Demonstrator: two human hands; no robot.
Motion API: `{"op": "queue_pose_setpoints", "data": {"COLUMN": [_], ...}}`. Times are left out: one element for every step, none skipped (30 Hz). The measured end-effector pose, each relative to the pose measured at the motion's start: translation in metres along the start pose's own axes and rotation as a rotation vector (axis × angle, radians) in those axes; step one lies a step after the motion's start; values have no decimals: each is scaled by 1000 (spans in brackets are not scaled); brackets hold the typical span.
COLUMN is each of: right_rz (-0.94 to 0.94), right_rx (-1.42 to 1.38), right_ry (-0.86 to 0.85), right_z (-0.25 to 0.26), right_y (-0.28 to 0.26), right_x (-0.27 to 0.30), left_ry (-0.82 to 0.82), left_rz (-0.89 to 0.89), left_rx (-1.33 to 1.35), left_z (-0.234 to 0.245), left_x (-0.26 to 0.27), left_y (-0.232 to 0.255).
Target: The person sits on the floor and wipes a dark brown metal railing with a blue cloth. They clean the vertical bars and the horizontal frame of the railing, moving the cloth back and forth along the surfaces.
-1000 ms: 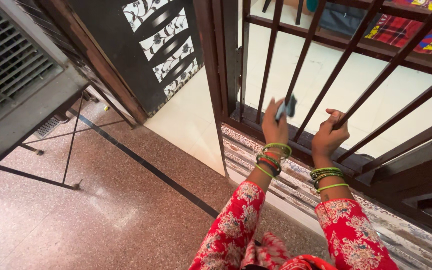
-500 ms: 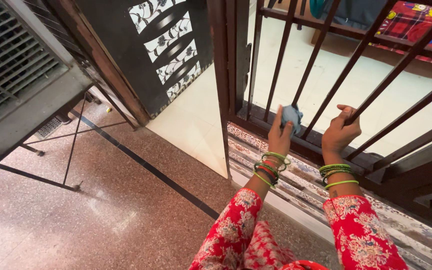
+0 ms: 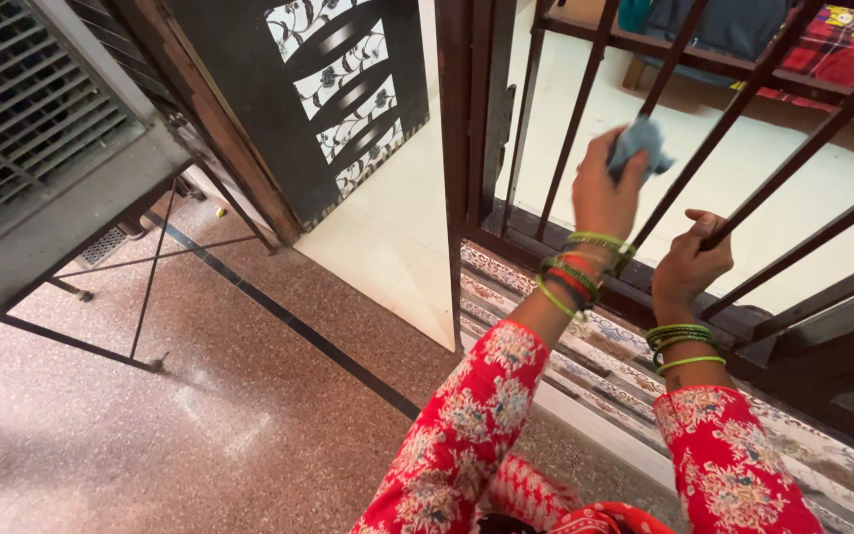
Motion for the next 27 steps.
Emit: {"op": "queue_pose_setpoints", "data": {"right_rz": [5, 10, 12, 21, 26, 32, 19, 6, -4, 1, 6, 10, 25, 40, 56, 64, 72, 81, 62, 43, 22, 25, 26, 28, 25, 23, 21], "right_rx": [21, 43, 66, 66, 66, 66, 59, 51, 42, 42, 43, 44, 46, 48, 52, 59, 67, 75, 83, 91, 97, 102, 110, 117, 102, 88, 73], "right_ry": [4, 8, 11, 7, 2, -3, -2, -1, 2, 9, 17, 25, 23, 20, 17, 16, 13, 10, 15, 20, 25, 20, 16, 13, 12, 10, 9], "right_z": [0, 0, 1, 1, 1, 1, 1, 2, 1, 0, 0, 0, 0, -1, 0, 1, 1, 2, 1, 1, 0, -1, -1, 0, 0, 0, -1], "right_y": [1, 1, 1, 1, 0, 0, 0, 0, 1, 2, 2, 3, 3, 3, 3, 2, 1, -1, -2, -3, -4, -5, -6, -6, -6, -6, -6], "right_x": [0, 0, 1, 0, 0, 1, 1, 1, 0, -1, -1, 0, 0, 0, 0, 1, 3, 3, 3, 2, 2, 1, 1, 2, 2, 2, 2], "left_ry": [28, 57, 68, 80, 92, 69, 46, 23, 14, 5, -6, -5, -6, -8, -18, -27, -36, -62, -84, -106, -118, -129, -143, -164, -186, -209, -225], "left_rz": [-57, -114, -136, -159, -179, -201, -223, -244, -262, -280, -297, -288, -281, -274, -250, -226, -201, -174, -147, -120, -105, -89, -72, -73, -73, -74, -39], "left_rx": [24, 47, 51, 55, 56, 26, -3, -33, -28, -23, -19, -25, -29, -33, -54, -74, -95, -116, -140, -163, -186, -208, -231, -245, -260, -274, -297], "left_z": [-4, -9, -15, -22, -25, -26, -25, -24, -22, -18, -15, -11, -7, -4, -2, 2, 5, 8, 11, 13, 15, 16, 18, 21, 25, 28, 32], "left_x": [-7, -14, -19, -25, -29, -33, -35, -37, -36, -31, -25, -19, -14, -9, -3, 3, 8, 13, 16, 20, 23, 25, 30, 33, 35, 39, 44], "left_y": [12, 23, 32, 39, 42, 43, 41, 38, 33, 26, 19, 12, 4, -4, -12, -21, -29, -37, -44, -52, -60, -68, -77, -85, -95, -104, -113]}}
Point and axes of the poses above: each hand's wrist, its own x-axis away from the middle knuckle, its own z-axis out of the back of the hand, y = z × x, the point moved 3 cm from there along -x, towards the middle knuckle, and after that the axes turned 4 degrees about y, right-handed, at the moved point
